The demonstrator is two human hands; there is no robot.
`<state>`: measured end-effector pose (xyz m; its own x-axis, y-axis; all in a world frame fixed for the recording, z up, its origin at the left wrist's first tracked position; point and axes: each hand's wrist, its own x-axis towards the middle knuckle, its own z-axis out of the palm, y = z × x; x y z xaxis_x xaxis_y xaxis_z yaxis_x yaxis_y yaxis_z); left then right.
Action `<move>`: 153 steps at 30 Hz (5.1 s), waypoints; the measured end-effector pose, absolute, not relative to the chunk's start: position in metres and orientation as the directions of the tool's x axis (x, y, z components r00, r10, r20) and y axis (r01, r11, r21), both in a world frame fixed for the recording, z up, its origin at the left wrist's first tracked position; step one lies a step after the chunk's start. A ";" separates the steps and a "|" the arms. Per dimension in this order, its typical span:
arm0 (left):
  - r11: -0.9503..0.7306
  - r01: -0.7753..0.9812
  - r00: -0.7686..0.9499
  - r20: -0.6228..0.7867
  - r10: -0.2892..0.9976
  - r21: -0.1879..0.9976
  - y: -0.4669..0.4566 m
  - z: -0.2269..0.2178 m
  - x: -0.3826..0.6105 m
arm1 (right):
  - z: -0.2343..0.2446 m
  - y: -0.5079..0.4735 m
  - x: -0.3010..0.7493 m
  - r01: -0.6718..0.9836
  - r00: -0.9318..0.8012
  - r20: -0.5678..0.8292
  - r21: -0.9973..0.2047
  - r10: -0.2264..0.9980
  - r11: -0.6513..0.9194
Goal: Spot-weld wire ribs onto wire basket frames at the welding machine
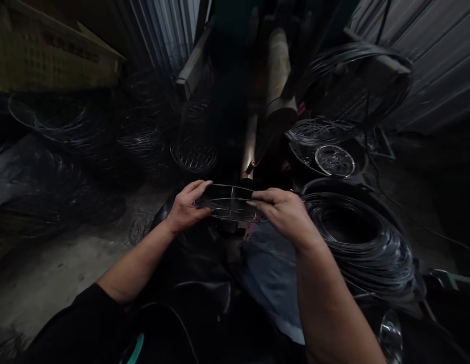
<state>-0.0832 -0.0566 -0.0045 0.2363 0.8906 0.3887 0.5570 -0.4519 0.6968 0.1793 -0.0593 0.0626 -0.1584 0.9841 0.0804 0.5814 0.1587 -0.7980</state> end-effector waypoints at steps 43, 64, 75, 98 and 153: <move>-0.729 0.563 0.285 0.737 0.613 0.389 0.014 -0.021 -0.048 | 0.008 -0.015 0.155 0.546 0.389 0.684 -0.711 0.618 0.443; -0.703 0.555 0.255 0.713 0.653 0.445 0.031 -0.017 -0.046 | 0.009 0.005 0.156 0.501 0.435 0.632 -0.762 0.641 0.411; -0.641 0.589 0.153 0.712 0.686 0.492 0.016 -0.015 -0.048 | 0.008 -0.003 0.175 0.457 0.446 0.588 -0.798 0.674 0.393; -0.290 0.837 -0.021 0.557 0.831 0.464 -0.019 -0.094 0.043 | -0.063 -0.036 0.226 0.145 0.556 0.329 -0.943 0.764 0.301; -0.212 0.016 -0.083 0.213 0.974 0.977 0.000 -0.083 0.029 | 0.028 -0.043 0.201 0.313 0.205 0.184 -0.943 0.961 0.114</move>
<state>0.0293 0.0004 -0.0829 -0.0831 0.9736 0.2128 0.0164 -0.2121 0.9771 0.2007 -0.0427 0.0283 0.2047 0.9614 0.1839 0.3131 0.1137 -0.9429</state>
